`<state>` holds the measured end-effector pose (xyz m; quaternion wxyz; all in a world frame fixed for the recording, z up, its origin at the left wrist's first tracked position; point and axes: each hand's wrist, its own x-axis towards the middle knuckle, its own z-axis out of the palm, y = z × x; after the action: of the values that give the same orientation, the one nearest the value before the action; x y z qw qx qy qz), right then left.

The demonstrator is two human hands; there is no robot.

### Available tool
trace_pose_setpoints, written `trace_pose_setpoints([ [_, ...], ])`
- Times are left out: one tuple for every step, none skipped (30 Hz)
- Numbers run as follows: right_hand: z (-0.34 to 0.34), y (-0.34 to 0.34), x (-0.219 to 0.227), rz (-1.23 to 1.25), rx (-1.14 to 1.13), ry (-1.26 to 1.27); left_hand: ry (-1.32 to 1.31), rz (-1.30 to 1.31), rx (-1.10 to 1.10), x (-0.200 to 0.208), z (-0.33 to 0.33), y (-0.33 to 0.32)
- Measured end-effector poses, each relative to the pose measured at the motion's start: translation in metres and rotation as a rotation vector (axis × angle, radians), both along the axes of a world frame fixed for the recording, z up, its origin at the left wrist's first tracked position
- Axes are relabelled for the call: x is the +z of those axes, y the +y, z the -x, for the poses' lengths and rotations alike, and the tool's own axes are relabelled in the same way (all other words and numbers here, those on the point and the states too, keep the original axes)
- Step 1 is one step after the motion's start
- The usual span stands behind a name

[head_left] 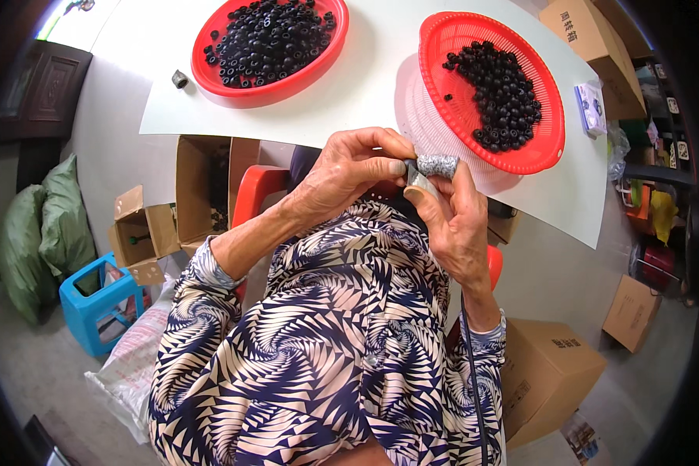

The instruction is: The person assembles small black parts into an assembly base by hand.

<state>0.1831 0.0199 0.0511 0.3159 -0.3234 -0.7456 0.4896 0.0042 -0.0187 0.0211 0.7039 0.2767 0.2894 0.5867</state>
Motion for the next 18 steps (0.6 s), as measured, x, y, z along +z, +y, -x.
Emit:
trace_pose_setpoints([
  [0.0,0.0,-0.001,-0.005,-0.003,-0.008,-0.005,0.009,0.012,0.0,0.0,0.0],
  [0.002,-0.001,-0.003,-0.003,-0.009,-0.006,-0.01,0.017,0.024,-0.001,0.0,0.0],
  [0.003,-0.001,-0.003,0.017,-0.024,0.022,-0.009,0.018,0.014,-0.001,-0.001,0.0],
  [0.005,-0.002,-0.004,0.035,-0.041,0.051,-0.003,0.017,0.036,-0.001,-0.002,0.001],
  [0.007,-0.002,-0.004,0.037,-0.053,0.097,0.004,0.016,0.058,-0.002,-0.003,0.002],
  [0.007,-0.002,-0.006,0.037,-0.057,0.101,0.008,0.015,0.054,-0.003,-0.003,0.002],
  [0.006,-0.002,-0.007,0.039,-0.06,0.09,0.022,0.022,0.063,-0.003,-0.004,0.002],
  [0.005,-0.002,-0.008,0.041,-0.062,0.079,0.037,0.027,0.072,-0.004,-0.004,0.002],
  [0.005,-0.002,-0.009,0.039,-0.067,0.083,0.04,0.025,0.066,-0.004,-0.005,0.002],
  [0.005,-0.002,-0.009,0.045,-0.083,0.066,0.046,-0.001,0.073,-0.005,-0.006,0.001],
  [0.004,-0.001,-0.009,0.051,-0.099,0.049,0.052,-0.028,0.079,-0.005,-0.007,0.001],
  [0.004,-0.001,-0.007,0.047,-0.1,0.053,0.055,-0.031,0.078,-0.003,-0.008,0.0],
  [0.003,-0.001,-0.003,0.15,-0.098,0.045,0.018,0.025,0.076,-0.002,-0.009,0.0],
  [0.001,-0.001,-0.001,0.252,-0.095,0.037,-0.02,0.08,0.073,0.0,-0.009,0.0],
  [0.0,0.0,-0.001,0.249,-0.093,0.041,-0.017,0.077,0.075,0.001,-0.009,0.0],
  [-0.002,0.0,0.0,0.319,-0.092,0.102,-0.044,0.116,0.062,0.002,-0.009,0.001],
  [-0.003,0.002,0.0,0.39,-0.091,0.164,-0.071,0.156,0.048,0.003,-0.008,0.002],
  [-0.003,0.002,0.002,0.39,-0.087,0.165,-0.069,0.156,0.051,0.001,-0.007,0.002],
])
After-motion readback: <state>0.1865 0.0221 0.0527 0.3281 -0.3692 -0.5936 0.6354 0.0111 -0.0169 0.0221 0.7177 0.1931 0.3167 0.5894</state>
